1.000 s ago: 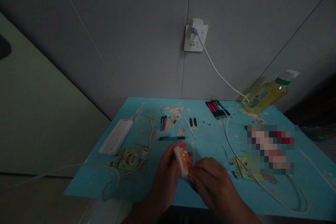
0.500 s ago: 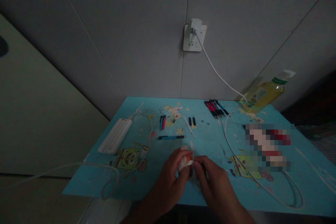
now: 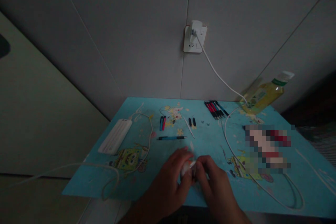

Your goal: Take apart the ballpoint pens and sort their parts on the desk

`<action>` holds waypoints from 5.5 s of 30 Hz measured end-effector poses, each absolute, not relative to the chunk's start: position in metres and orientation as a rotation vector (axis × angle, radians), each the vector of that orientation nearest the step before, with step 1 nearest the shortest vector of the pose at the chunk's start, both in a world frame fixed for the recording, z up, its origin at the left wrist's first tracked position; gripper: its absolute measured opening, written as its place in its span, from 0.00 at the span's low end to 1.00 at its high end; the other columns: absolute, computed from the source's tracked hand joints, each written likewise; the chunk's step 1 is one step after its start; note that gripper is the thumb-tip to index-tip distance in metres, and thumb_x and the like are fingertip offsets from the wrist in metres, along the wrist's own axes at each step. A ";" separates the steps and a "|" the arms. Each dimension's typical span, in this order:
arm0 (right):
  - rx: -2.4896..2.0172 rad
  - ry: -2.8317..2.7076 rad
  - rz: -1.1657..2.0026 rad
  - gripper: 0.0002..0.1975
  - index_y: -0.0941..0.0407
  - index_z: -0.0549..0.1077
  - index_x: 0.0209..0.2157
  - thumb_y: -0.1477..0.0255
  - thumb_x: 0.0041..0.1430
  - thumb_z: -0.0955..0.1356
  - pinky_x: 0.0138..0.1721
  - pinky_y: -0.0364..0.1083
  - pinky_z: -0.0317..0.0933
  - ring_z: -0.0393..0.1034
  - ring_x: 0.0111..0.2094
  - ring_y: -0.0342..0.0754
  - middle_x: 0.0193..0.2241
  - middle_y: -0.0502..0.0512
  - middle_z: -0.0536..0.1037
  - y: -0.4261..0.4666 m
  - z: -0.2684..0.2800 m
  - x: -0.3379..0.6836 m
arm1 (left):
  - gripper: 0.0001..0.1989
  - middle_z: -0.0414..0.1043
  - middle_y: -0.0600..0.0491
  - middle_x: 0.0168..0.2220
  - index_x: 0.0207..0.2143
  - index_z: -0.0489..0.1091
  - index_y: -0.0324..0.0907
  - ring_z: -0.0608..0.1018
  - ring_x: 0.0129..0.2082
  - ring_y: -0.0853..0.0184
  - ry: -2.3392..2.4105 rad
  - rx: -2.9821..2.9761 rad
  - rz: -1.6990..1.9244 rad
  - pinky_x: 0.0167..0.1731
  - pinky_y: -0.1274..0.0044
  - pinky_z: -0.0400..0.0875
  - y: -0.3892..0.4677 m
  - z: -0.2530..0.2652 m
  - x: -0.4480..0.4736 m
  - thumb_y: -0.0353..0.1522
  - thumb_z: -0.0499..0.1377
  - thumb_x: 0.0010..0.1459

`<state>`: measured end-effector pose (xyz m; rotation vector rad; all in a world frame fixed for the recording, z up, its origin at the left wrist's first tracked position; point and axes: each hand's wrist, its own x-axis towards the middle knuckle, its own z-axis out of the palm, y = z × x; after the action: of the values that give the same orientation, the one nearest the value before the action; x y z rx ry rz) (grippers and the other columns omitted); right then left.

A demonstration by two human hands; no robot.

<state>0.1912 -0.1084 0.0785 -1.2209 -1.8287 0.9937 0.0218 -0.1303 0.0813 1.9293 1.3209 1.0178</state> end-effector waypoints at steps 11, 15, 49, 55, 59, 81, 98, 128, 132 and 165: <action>-1.205 -1.675 1.187 0.14 0.55 0.68 0.30 0.62 0.68 0.62 0.26 0.38 0.62 0.70 0.24 0.42 0.23 0.49 0.74 -0.115 0.092 0.190 | 0.12 0.67 0.51 0.37 0.50 0.61 0.46 0.72 0.35 0.66 1.189 1.853 1.104 0.39 0.75 0.66 -0.134 0.071 0.023 0.28 0.45 0.67; -1.221 -1.726 1.015 0.11 0.54 0.68 0.32 0.65 0.68 0.61 0.24 0.37 0.62 0.71 0.25 0.42 0.24 0.49 0.75 -0.126 0.087 0.189 | 0.08 0.64 0.52 0.34 0.43 0.61 0.45 0.70 0.31 0.67 1.195 1.818 1.218 0.33 0.75 0.64 -0.132 0.063 0.019 0.34 0.44 0.68; -1.540 -1.452 0.465 0.12 0.52 0.75 0.45 0.63 0.63 0.66 0.43 0.47 0.65 0.74 0.40 0.50 0.40 0.54 0.79 -0.101 0.076 0.219 | 0.06 0.68 0.48 0.37 0.27 0.64 0.40 0.71 0.29 0.70 1.357 2.197 1.397 0.30 0.77 0.66 -0.139 0.059 0.008 0.26 0.55 0.58; -1.359 -1.652 0.723 0.13 0.54 0.75 0.47 0.66 0.66 0.63 0.36 0.44 0.65 0.72 0.35 0.47 0.35 0.53 0.77 -0.090 0.090 0.221 | 0.03 0.71 0.52 0.39 0.35 0.66 0.42 0.64 0.19 0.78 1.446 1.890 1.127 0.23 0.81 0.62 -0.134 0.081 0.008 0.28 0.59 0.57; -1.320 -1.660 0.823 0.13 0.54 0.76 0.47 0.67 0.63 0.66 0.33 0.42 0.65 0.71 0.32 0.45 0.32 0.52 0.76 -0.094 0.092 0.207 | 0.20 0.72 0.54 0.37 0.47 0.66 0.44 0.71 0.25 0.73 1.295 1.692 0.881 0.26 0.81 0.65 -0.131 0.102 0.025 0.35 0.64 0.52; -1.168 -1.773 1.236 0.17 0.53 0.79 0.45 0.63 0.67 0.62 0.48 0.50 0.68 0.75 0.43 0.52 0.39 0.55 0.80 -0.101 0.104 0.211 | 0.20 0.61 0.63 0.16 0.34 0.66 0.39 0.61 0.08 0.80 1.246 0.892 1.031 0.09 0.86 0.61 -0.111 0.083 0.031 0.48 0.59 0.57; -1.271 -1.776 1.070 0.18 0.51 0.79 0.46 0.61 0.55 0.72 0.24 0.39 0.67 0.73 0.21 0.44 0.20 0.47 0.78 -0.091 0.109 0.210 | 0.41 0.72 0.47 0.42 0.61 0.60 0.45 0.71 0.25 0.69 1.281 1.572 0.886 0.19 0.80 0.66 -0.112 0.124 0.019 0.41 0.69 0.46; -1.247 -1.600 1.301 0.19 0.53 0.72 0.51 0.63 0.60 0.69 0.29 0.40 0.61 0.65 0.26 0.42 0.24 0.46 0.70 -0.077 0.124 0.225 | 0.26 0.73 0.46 0.45 0.65 0.56 0.50 0.73 0.19 0.74 1.271 1.477 0.931 0.16 0.82 0.69 -0.117 0.092 0.010 0.34 0.50 0.64; -1.285 -1.834 1.078 0.20 0.48 0.67 0.56 0.65 0.63 0.67 0.33 0.42 0.65 0.70 0.30 0.45 0.28 0.48 0.74 -0.079 0.131 0.240 | 0.33 0.72 0.44 0.51 0.67 0.51 0.50 0.68 0.16 0.76 1.366 1.737 1.017 0.19 0.80 0.70 -0.113 0.104 -0.005 0.30 0.54 0.59; -0.851 -2.652 -0.002 0.18 0.56 0.70 0.46 0.60 0.70 0.56 0.31 0.47 0.60 0.73 0.30 0.50 0.31 0.57 0.79 -0.082 0.133 0.224 | 0.06 0.77 0.50 0.37 0.37 0.72 0.42 0.79 0.32 0.62 1.169 2.452 0.120 0.29 0.75 0.68 -0.089 0.143 0.017 0.31 0.56 0.60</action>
<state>0.2243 -0.0818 0.1334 -0.8514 -2.6521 -0.0018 0.0171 -0.0889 0.1428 2.4523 1.1689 0.1204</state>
